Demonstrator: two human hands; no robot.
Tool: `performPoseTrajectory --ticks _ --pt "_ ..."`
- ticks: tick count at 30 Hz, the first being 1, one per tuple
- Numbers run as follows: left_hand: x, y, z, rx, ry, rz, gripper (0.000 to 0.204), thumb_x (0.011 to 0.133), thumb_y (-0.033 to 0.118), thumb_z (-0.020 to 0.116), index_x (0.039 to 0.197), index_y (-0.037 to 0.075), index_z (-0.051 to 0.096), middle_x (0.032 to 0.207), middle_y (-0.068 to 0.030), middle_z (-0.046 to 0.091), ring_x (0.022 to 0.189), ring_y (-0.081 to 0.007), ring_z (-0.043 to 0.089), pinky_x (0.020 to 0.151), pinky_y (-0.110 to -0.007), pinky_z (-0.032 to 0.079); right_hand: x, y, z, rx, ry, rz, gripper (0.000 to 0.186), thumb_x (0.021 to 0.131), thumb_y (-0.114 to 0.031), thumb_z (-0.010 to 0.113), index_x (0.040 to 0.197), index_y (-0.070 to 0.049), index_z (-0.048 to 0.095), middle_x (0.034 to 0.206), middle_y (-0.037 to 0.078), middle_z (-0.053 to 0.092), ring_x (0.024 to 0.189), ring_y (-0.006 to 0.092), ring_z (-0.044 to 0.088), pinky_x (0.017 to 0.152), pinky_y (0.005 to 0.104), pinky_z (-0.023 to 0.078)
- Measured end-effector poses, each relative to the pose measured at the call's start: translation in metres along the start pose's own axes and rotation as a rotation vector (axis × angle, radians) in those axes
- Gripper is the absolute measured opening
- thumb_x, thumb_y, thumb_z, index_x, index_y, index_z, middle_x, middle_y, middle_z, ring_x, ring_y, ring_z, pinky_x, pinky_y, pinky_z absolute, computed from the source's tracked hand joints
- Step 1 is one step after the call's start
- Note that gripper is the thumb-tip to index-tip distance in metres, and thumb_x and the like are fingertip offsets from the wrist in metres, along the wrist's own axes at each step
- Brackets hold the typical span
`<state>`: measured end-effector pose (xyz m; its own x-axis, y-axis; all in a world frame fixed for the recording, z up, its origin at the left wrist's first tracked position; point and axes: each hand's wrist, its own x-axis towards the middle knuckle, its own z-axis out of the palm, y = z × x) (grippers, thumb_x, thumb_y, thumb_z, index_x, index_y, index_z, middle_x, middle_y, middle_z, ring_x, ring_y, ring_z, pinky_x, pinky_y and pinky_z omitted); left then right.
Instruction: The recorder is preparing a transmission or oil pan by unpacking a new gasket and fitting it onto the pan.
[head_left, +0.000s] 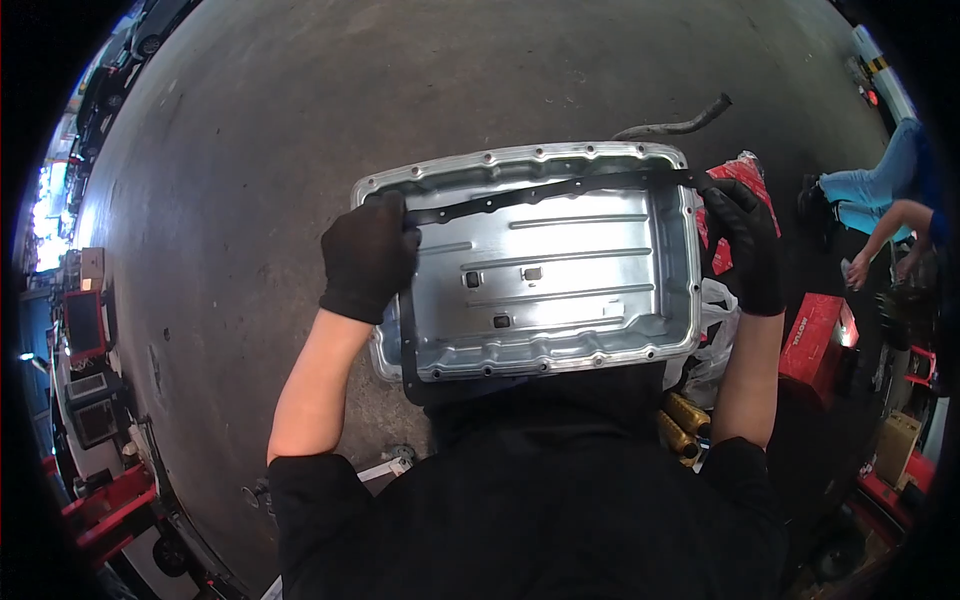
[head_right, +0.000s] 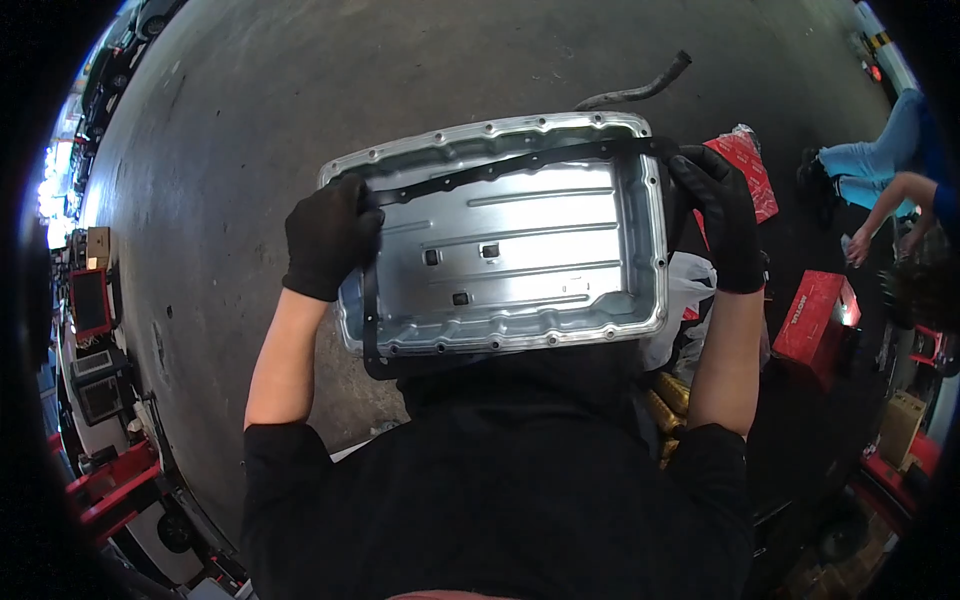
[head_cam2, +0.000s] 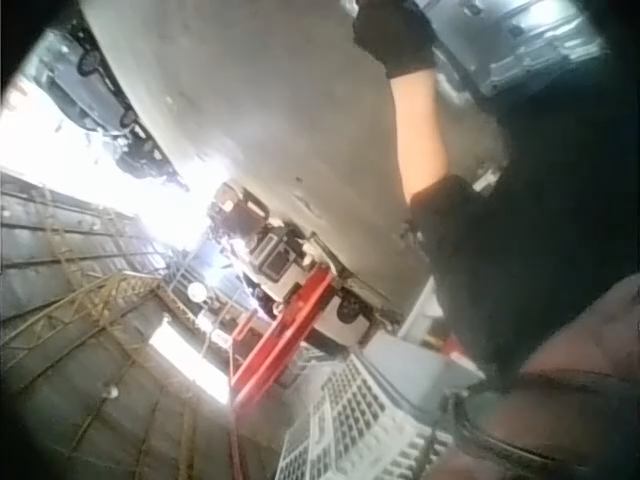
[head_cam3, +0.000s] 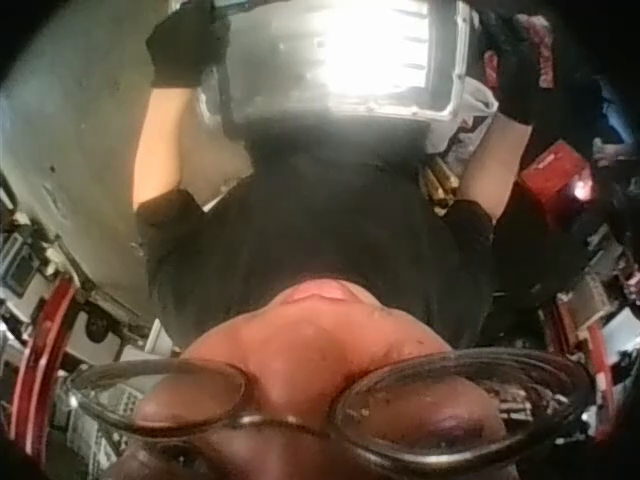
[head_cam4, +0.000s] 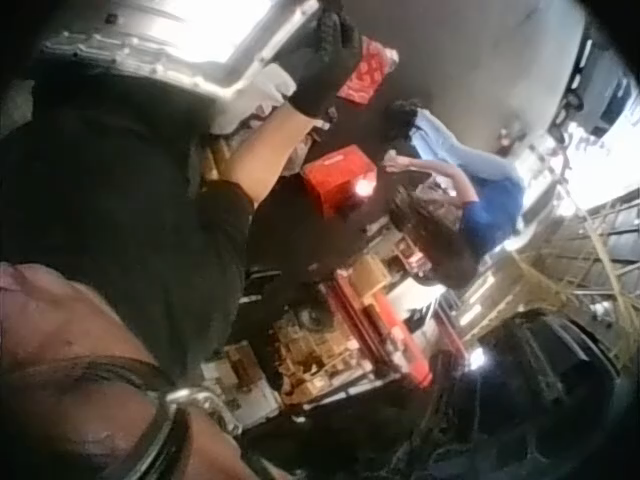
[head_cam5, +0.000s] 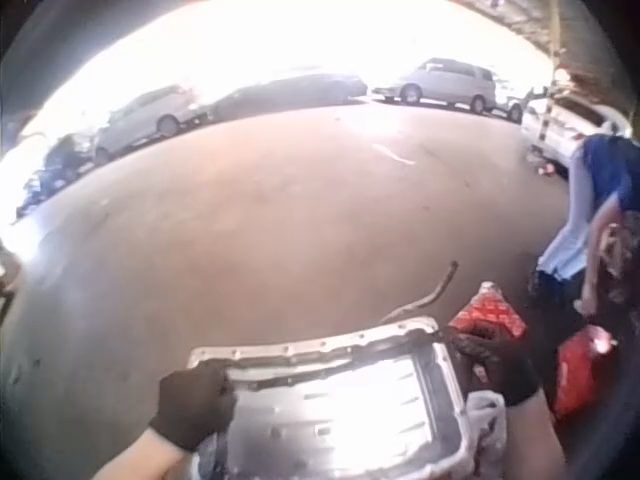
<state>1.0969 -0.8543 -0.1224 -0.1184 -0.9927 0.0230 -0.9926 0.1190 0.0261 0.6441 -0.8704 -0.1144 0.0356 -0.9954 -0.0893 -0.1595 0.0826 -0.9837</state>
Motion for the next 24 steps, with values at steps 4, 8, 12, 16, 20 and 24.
performPoseTrajectory --ticks 4,8,12,16,20,24 --pt "-0.008 -0.02 -0.016 -0.534 0.026 0.021 0.021 0.082 0.021 0.075 0.096 0.007 0.071 0.08 -0.0124 0.07 0.067 -0.0235 0.067 0.061 -0.042 0.052 -0.01 -0.009 -0.001 -0.081 -0.001 -0.045 0.02 0.103 -0.014 0.062 0.116 0.0 0.069 0.091 -0.002 0.065 0.08 0.0035 0.057 0.07 0.0217 0.046" --pt "-0.028 -0.049 -0.048 -1.025 -0.106 -0.307 0.025 0.084 0.02 0.075 0.103 0.003 0.071 0.075 -0.0037 0.065 0.058 -0.0084 0.054 0.053 -0.027 0.042 -0.014 -0.019 -0.001 0.235 0.044 0.046 0.018 0.103 -0.014 0.062 0.113 -0.001 0.069 0.087 -0.003 0.063 0.073 0.0029 0.053 0.065 0.0194 0.042" --pt "-0.016 -0.068 -0.048 -1.138 0.017 -0.406 0.024 0.091 0.023 0.072 0.102 0.002 0.071 0.075 -0.0002 0.064 0.055 -0.0067 0.051 0.052 -0.024 0.037 0.01 -0.018 0.011 0.012 -0.045 -0.045 0.014 0.099 -0.014 0.07 0.108 -0.003 0.071 0.095 -0.001 0.068 0.084 0.0067 0.062 0.078 0.0247 0.05" --pt "0.001 -0.072 -0.025 -1.067 -0.042 -0.316 0.024 0.091 0.025 0.072 0.101 0.003 0.072 0.074 0.0004 0.063 0.056 -0.0061 0.051 0.054 -0.023 0.037 0.028 -0.006 0.022 0.187 -0.013 0.134 0.014 0.097 -0.016 0.073 0.102 -0.003 0.071 0.086 -0.003 0.066 0.078 0.0046 0.06 0.071 0.0231 0.049" --pt "-0.002 -0.074 -0.019 -1.141 -0.101 -0.332 0.025 0.091 0.027 0.073 0.098 0.003 0.073 0.074 0.0004 0.063 0.057 -0.0067 0.052 0.054 -0.023 0.037 0.023 -0.008 0.016 0.146 0.03 0.062 0.014 0.097 -0.018 0.074 0.1 -0.004 0.071 0.087 -0.004 0.066 0.076 0.0036 0.06 0.068 0.0216 0.048" --pt "0.0 -0.069 -0.012 -1.137 0.005 -0.374 0.024 0.09 0.024 0.075 0.098 0.001 0.072 0.074 -0.0006 0.064 0.059 -0.0072 0.053 0.055 -0.024 0.039 0.027 -0.014 0.021 -0.131 0.035 -0.084 0.021 0.095 -0.022 0.075 0.099 -0.001 0.07 0.083 0.001 0.067 0.075 0.0069 0.062 0.066 0.0247 0.047"
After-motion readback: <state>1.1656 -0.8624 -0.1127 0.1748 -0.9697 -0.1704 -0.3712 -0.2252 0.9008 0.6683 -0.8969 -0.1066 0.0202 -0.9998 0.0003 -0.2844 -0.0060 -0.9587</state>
